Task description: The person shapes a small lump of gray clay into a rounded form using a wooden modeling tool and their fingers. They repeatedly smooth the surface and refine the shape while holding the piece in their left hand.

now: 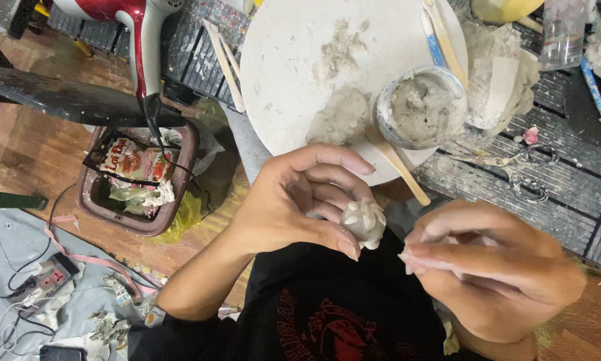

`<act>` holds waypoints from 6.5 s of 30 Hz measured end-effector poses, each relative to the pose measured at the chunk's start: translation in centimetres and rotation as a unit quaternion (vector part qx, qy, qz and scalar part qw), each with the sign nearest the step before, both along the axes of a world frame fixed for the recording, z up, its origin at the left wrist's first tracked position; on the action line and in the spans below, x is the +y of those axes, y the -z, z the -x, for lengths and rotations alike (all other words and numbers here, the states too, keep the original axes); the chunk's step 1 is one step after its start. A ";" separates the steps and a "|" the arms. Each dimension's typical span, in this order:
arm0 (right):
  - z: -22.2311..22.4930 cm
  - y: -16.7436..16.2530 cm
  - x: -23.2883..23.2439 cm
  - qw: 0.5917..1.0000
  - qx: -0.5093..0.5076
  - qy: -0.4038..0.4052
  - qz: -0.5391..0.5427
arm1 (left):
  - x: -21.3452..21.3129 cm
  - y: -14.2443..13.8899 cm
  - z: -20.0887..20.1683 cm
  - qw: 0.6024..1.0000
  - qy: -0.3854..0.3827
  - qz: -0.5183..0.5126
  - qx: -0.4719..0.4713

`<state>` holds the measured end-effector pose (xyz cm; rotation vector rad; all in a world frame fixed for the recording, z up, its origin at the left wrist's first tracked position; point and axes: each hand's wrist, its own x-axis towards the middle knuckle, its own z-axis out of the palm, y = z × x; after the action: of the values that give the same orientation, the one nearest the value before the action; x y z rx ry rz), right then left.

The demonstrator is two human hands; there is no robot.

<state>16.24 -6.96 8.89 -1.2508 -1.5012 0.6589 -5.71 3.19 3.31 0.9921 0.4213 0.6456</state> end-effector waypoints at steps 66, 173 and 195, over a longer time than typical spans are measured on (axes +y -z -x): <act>-3.4 -1.8 -0.1 0.971 -0.079 -0.200 0.108 | -2.7 0.9 -0.6 0.994 0.050 0.065 -0.066; -6.0 13.7 -2.7 0.968 0.223 0.101 -0.053 | -5.0 0.5 -3.6 0.988 -0.130 0.029 -0.084; -7.3 11.7 -10.4 0.964 0.201 -0.062 -0.165 | -5.6 1.1 -3.7 0.987 -0.078 0.040 -0.132</act>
<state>23.55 -17.41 -2.80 -0.7218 -1.2879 0.6664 -1.96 -2.42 2.22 0.7899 0.2899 0.8842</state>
